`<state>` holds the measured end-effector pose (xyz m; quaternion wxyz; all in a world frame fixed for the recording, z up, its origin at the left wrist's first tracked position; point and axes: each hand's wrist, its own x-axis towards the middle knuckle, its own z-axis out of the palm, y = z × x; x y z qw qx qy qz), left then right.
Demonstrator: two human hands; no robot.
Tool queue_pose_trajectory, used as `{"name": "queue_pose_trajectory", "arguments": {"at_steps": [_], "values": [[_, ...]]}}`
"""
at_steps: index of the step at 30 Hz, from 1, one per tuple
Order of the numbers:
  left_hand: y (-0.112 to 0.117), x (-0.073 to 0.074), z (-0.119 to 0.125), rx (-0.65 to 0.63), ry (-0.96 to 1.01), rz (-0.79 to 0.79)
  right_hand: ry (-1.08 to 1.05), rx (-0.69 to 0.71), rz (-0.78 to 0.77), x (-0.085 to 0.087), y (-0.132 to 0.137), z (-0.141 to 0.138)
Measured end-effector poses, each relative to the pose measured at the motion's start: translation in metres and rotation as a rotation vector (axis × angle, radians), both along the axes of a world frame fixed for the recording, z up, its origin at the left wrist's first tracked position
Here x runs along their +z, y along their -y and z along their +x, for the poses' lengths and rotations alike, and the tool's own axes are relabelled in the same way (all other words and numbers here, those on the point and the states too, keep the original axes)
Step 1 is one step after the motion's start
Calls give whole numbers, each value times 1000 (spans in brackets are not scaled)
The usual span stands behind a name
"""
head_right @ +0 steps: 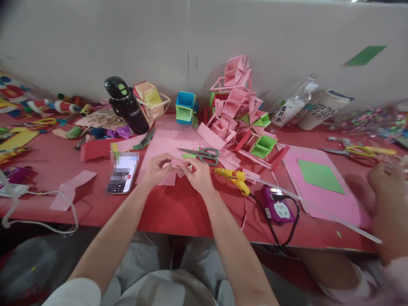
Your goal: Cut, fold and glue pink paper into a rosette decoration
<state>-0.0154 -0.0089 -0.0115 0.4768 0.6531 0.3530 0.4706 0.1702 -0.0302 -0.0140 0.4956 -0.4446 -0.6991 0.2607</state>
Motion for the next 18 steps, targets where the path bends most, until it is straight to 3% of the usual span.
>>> {"name": "queue_pose_trajectory", "arguments": {"at_steps": [10,18], "values": [[-1,-1,5,71,136,-43,-83,155,-5,4,-4,-1],[4,1,13,232,37,113,-26,28,105,4,1,-11]]}}
